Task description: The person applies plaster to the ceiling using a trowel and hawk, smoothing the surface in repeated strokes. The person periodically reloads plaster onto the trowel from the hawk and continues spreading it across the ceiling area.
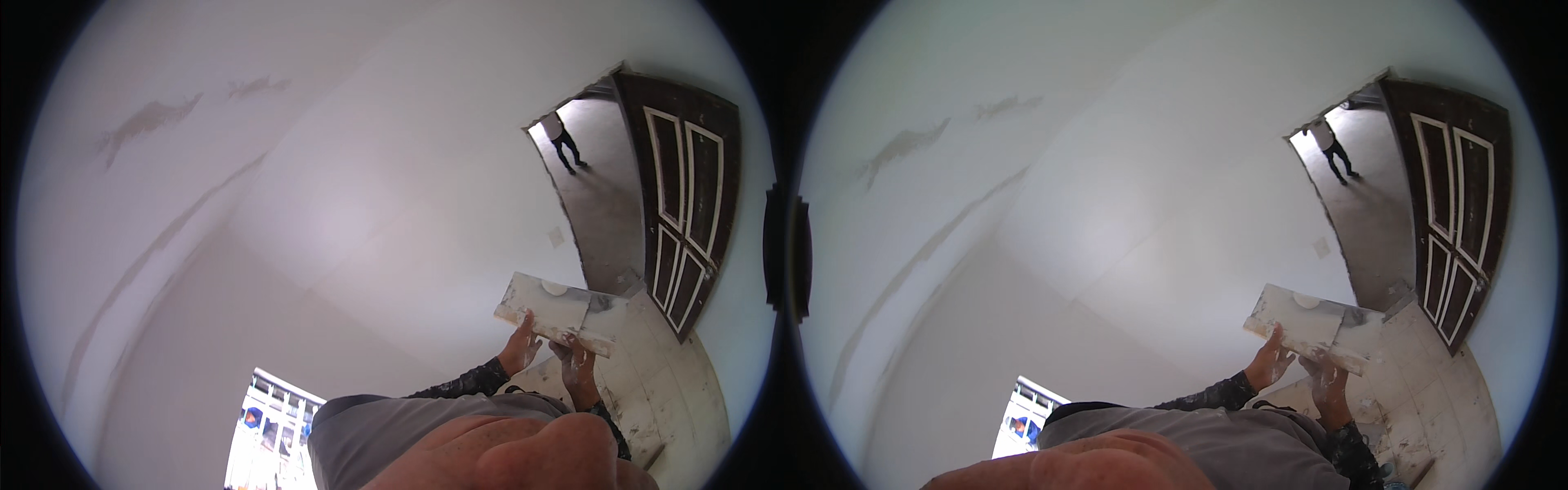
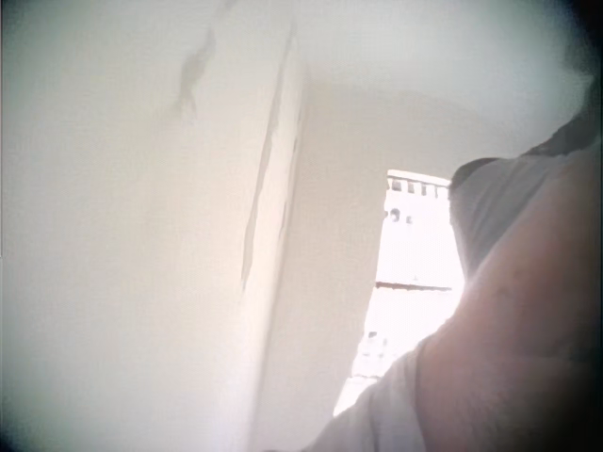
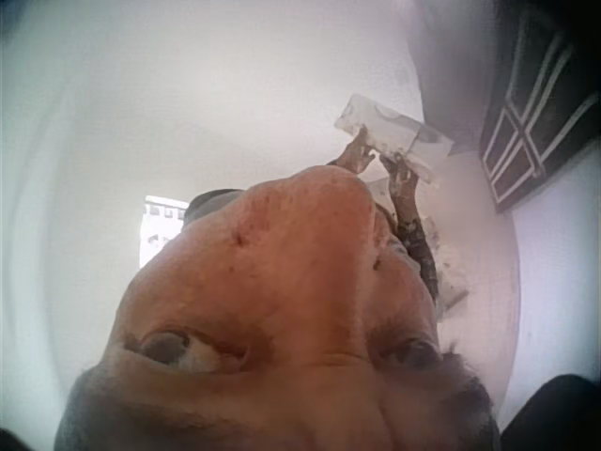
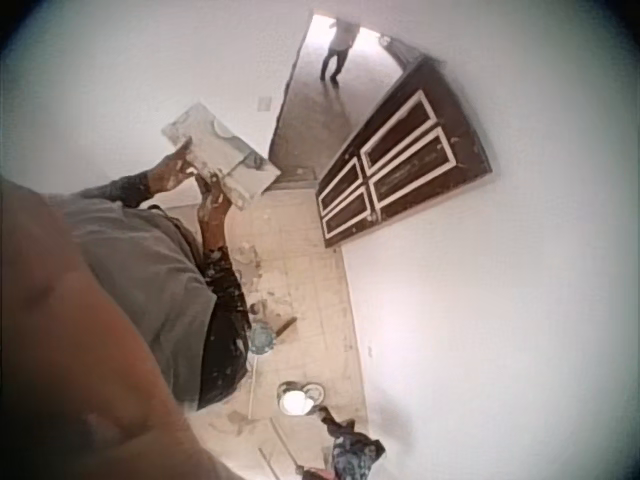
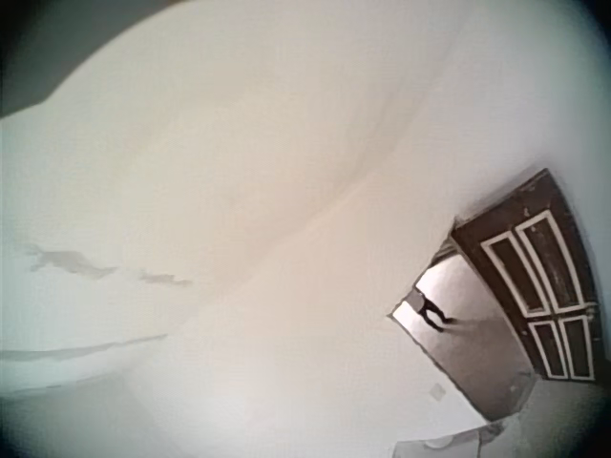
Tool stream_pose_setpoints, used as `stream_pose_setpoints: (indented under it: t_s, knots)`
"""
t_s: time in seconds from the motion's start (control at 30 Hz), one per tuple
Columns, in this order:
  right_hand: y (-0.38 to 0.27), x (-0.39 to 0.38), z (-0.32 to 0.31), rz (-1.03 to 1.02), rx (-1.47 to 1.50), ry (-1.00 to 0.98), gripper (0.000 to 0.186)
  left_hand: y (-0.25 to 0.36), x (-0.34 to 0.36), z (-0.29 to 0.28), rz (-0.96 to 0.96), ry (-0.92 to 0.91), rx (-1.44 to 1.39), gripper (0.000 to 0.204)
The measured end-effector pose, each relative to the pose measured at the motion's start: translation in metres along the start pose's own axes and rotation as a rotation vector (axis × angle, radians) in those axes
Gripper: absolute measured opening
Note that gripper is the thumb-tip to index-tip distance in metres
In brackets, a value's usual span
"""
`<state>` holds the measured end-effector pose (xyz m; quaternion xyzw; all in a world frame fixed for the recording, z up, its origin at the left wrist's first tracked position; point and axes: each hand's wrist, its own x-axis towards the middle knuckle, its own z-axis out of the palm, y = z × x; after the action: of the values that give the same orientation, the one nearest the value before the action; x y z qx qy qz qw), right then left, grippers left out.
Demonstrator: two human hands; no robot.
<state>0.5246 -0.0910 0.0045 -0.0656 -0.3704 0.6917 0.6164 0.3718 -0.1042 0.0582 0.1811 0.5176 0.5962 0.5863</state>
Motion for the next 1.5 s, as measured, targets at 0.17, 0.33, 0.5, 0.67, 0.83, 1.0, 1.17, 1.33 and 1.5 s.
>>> stream_pose_setpoints:
  t_s: [0.17, 0.33, 0.5, 0.67, 0.83, 1.0, 1.17, 1.33, 1.5]
  knots:
    - [-0.004, -0.004, 0.001, -0.035, 0.018, 0.207, 0.022, 0.006, -0.004, -0.007, -0.01, -0.152, 0.028, 0.062]
    - [-0.013, -0.007, -0.053, 0.162, 0.379, 0.198, 0.024, 0.01, -0.025, -0.034, 0.121, -0.111, 0.049, 0.055]
    - [-0.038, -0.011, -0.089, 0.052, 0.197, 0.312, 0.021, 0.1, -0.063, -0.019, 0.705, -0.493, 0.149, 0.044]
    - [-0.095, 0.005, -0.071, 0.074, 0.055, 0.383, 0.031, 0.228, -0.195, 0.092, 1.126, -1.176, 0.205, 0.041]
    - [-0.117, 0.023, -0.043, 0.089, -0.009, 0.376, 0.035, 0.255, -0.219, 0.124, 1.478, -1.524, 0.194, 0.036]
    - [-0.089, 0.009, -0.051, 0.066, 0.07, 0.298, 0.027, 0.254, -0.214, 0.126, 1.265, -1.605, 0.102, 0.034]
    - [-0.089, 0.021, -0.039, 0.158, 0.153, 0.237, 0.021, 0.235, -0.205, 0.118, 1.303, -1.566, 0.051, 0.064]
    - [-0.092, 0.024, -0.03, 0.172, 0.176, 0.259, 0.019, 0.237, -0.194, 0.117, 1.282, -1.58, 0.12, 0.072]
    - [-0.092, 0.027, -0.033, 0.161, 0.192, 0.266, 0.022, 0.25, -0.161, 0.095, 1.153, -1.508, 0.313, 0.064]
